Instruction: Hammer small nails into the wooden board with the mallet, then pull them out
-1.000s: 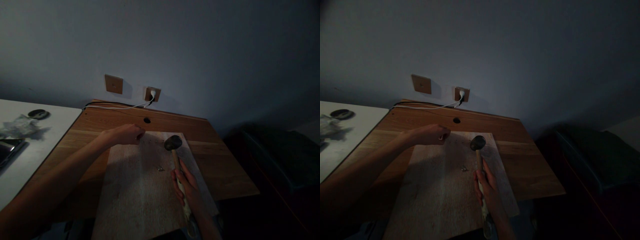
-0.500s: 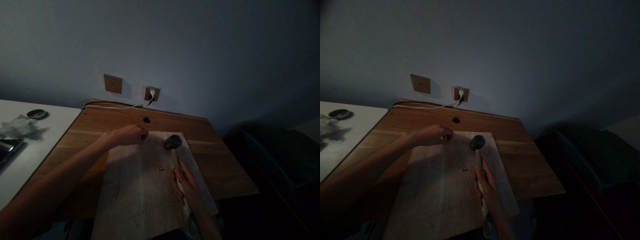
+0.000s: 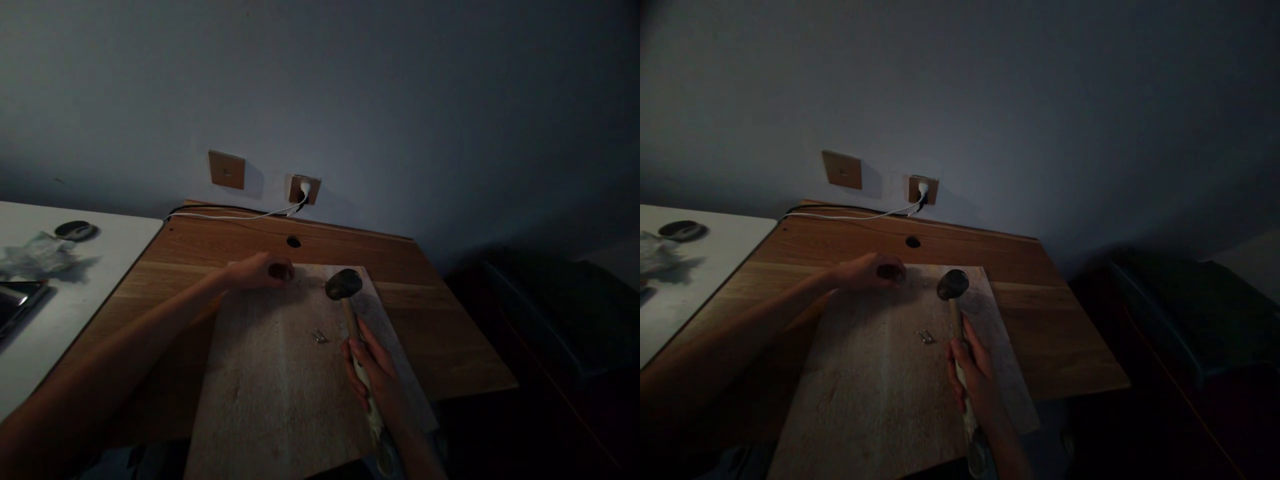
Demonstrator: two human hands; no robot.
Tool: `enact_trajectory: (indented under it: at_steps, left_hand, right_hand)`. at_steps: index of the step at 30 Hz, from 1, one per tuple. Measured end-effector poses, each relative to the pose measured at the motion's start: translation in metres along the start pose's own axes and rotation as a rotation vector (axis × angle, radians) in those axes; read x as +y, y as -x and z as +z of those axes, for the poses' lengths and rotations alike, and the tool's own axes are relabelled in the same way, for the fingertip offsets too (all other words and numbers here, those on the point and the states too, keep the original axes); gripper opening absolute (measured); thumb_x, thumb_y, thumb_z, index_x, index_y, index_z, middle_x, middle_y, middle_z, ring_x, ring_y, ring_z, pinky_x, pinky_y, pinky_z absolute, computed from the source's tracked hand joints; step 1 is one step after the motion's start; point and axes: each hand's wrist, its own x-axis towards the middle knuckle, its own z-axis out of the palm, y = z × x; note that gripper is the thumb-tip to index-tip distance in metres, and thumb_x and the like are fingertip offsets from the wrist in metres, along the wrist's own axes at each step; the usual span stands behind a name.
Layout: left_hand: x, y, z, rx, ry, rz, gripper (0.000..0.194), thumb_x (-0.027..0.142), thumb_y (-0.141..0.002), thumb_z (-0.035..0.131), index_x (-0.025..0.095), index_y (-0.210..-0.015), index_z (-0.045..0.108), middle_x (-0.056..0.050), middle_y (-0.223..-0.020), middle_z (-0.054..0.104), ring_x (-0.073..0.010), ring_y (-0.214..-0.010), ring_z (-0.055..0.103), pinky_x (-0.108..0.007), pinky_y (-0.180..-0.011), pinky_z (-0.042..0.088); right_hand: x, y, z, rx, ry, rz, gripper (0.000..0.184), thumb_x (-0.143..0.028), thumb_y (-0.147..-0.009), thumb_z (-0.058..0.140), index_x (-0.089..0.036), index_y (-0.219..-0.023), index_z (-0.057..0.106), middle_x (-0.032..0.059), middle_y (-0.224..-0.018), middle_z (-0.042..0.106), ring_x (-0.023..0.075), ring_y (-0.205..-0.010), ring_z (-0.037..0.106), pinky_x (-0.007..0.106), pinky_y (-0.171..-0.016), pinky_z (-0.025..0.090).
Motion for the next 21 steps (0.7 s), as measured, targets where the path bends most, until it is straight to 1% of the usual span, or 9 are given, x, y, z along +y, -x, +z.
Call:
enact_trajectory:
  at_steps: [2,7,9,11,13,15,17,19,21]
  left_hand:
    - [-0.001,0.000,0.001,0.027,0.003,0.002,0.031,0.041,-0.081,0.072,0.016,-0.100,0.074,-0.003,-0.085,0.072,-0.0147,-0.074,0.064,-0.025,-0.069,0.048]
    - [-0.002,-0.002,0.004,0.045,-0.007,0.002,0.024,0.037,-0.083,0.069,0.017,-0.094,0.076,-0.004,-0.088,0.073,-0.0148,-0.077,0.065,-0.025,-0.071,0.047]
    - [-0.002,-0.001,0.005,0.033,-0.013,0.004,0.026,0.038,-0.084,0.068,0.017,-0.097,0.076,-0.004,-0.090,0.072,-0.0148,-0.077,0.065,-0.025,-0.071,0.047]
    - [-0.003,-0.001,0.005,0.040,-0.019,-0.016,0.030,0.040,-0.084,0.069,0.017,-0.101,0.075,-0.003,-0.086,0.071,-0.0147,-0.075,0.063,-0.025,-0.070,0.046]
    - [-0.002,-0.001,0.004,0.068,-0.024,-0.033,0.032,0.042,-0.082,0.072,0.016,-0.099,0.074,-0.003,-0.084,0.070,-0.0151,-0.075,0.062,-0.025,-0.069,0.046]
    - [-0.002,-0.001,0.004,0.087,-0.016,-0.019,0.029,0.041,-0.081,0.073,0.015,-0.093,0.074,-0.005,-0.087,0.070,-0.0160,-0.078,0.064,-0.026,-0.072,0.047]
    - [-0.002,-0.001,0.004,0.067,0.004,0.017,0.026,0.039,-0.083,0.072,0.016,-0.092,0.075,-0.006,-0.092,0.071,-0.0165,-0.082,0.065,-0.026,-0.076,0.048]
    - [-0.004,-0.001,0.004,0.029,0.023,0.040,0.025,0.038,-0.084,0.069,0.017,-0.096,0.076,-0.005,-0.093,0.071,-0.0164,-0.083,0.066,-0.026,-0.077,0.048]
    - [-0.006,-0.001,0.003,0.017,0.015,0.028,0.031,0.040,-0.082,0.072,0.018,-0.102,0.075,-0.005,-0.094,0.071,-0.0166,-0.082,0.065,-0.026,-0.075,0.047]
  right_hand:
    - [-0.005,0.000,0.005,-0.024,0.000,-0.010,0.073,-0.053,-0.087,0.073,-0.025,-0.150,0.050,-0.0037,-0.077,0.063,0.0022,-0.032,0.037,0.015,-0.026,0.035]
    - [-0.019,-0.005,0.022,-0.099,0.005,-0.023,0.073,-0.050,-0.090,0.070,-0.029,-0.155,0.044,-0.0040,-0.082,0.062,0.0017,-0.034,0.037,0.015,-0.026,0.036]
    - [-0.024,-0.007,0.028,-0.136,0.009,-0.031,0.072,-0.048,-0.091,0.069,-0.031,-0.156,0.043,-0.0044,-0.084,0.061,0.0013,-0.034,0.038,0.015,-0.026,0.037]
    - [-0.029,-0.010,0.033,-0.174,0.024,-0.036,0.070,-0.047,-0.093,0.067,-0.032,-0.157,0.043,-0.0043,-0.085,0.060,0.0011,-0.035,0.038,0.014,-0.027,0.037]
    - [-0.033,-0.011,0.039,-0.212,0.042,-0.043,0.068,-0.046,-0.095,0.065,-0.032,-0.158,0.042,-0.0039,-0.087,0.059,0.0009,-0.036,0.038,0.014,-0.027,0.037]
    - [-0.036,-0.012,0.043,-0.246,0.050,-0.056,0.068,-0.046,-0.096,0.064,-0.033,-0.158,0.041,-0.0040,-0.087,0.059,0.0007,-0.036,0.038,0.013,-0.027,0.038]
    - [-0.036,-0.013,0.046,-0.269,0.046,-0.067,0.068,-0.046,-0.096,0.063,-0.035,-0.159,0.039,-0.0044,-0.086,0.058,0.0005,-0.036,0.038,0.013,-0.027,0.038]
    - [-0.035,-0.014,0.049,-0.281,0.041,-0.071,0.069,-0.046,-0.096,0.063,-0.037,-0.160,0.037,-0.0046,-0.086,0.058,0.0004,-0.035,0.038,0.013,-0.027,0.037]
    - [-0.031,-0.016,0.050,-0.282,0.051,-0.071,0.070,-0.047,-0.096,0.063,-0.037,-0.160,0.036,-0.0045,-0.087,0.057,0.0006,-0.035,0.039,0.013,-0.027,0.038]
